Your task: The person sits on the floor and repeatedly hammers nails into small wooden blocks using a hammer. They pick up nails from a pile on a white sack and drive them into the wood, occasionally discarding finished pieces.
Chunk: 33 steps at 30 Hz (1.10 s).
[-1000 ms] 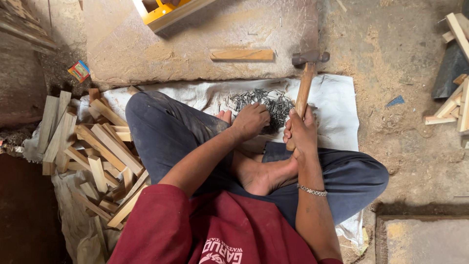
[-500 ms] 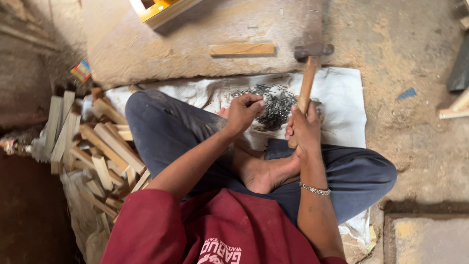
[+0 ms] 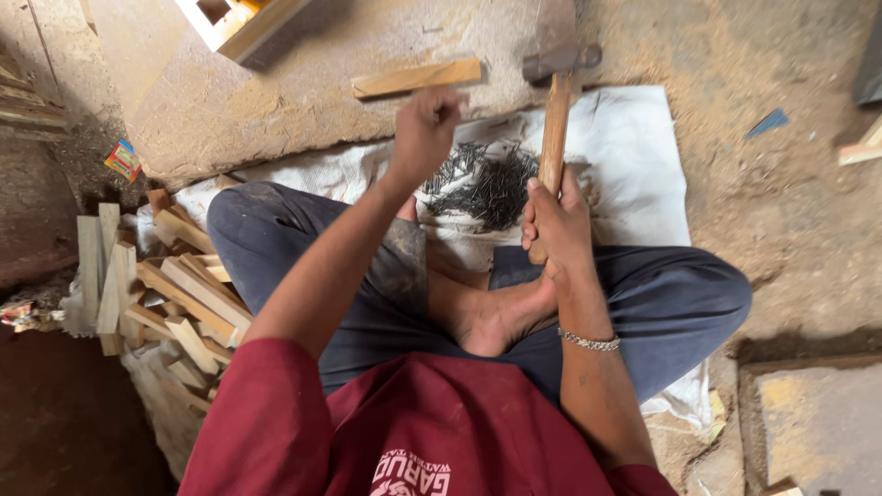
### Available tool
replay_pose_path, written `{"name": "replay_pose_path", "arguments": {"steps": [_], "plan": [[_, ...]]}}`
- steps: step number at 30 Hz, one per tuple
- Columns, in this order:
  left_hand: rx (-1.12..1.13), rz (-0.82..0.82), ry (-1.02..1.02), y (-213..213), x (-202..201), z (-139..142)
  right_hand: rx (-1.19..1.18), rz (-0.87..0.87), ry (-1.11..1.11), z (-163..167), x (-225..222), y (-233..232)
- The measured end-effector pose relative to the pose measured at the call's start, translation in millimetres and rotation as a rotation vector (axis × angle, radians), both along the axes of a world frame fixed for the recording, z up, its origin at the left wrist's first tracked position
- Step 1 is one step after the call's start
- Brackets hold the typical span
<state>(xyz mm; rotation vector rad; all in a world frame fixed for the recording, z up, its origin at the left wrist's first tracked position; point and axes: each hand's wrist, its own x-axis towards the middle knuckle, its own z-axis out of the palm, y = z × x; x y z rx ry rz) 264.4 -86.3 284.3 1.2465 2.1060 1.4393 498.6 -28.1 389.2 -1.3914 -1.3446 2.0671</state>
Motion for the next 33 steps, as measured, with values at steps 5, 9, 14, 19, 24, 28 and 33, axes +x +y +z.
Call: {"name": "replay_pose_path", "arguments": {"steps": [5, 9, 14, 19, 24, 28, 33], "plan": [[-0.03, 0.069, 0.012, 35, -29, -9, -0.025, -0.019, 0.023, 1, -4, 2], [-0.041, 0.032, 0.156, 55, -39, -18, -0.05, -0.04, -0.008, -1, -7, 5], [0.023, 0.016, 0.211, 60, -45, -37, -0.056, -0.035, -0.009, -4, -9, 7], [-0.011, 0.034, 0.189, 63, -47, -50, -0.074, -0.039, -0.018, -6, -11, 8], [-0.015, 0.017, 0.255, 64, -49, -53, -0.071, -0.022, -0.002, -9, -13, 9], [0.037, 0.005, 0.272, 64, -49, -52, -0.062, -0.027, -0.009, -9, -13, 9], [0.091, 0.029, 0.307, 64, -43, -50, 0.056, -0.004, -0.035, -4, -20, 2]]}}
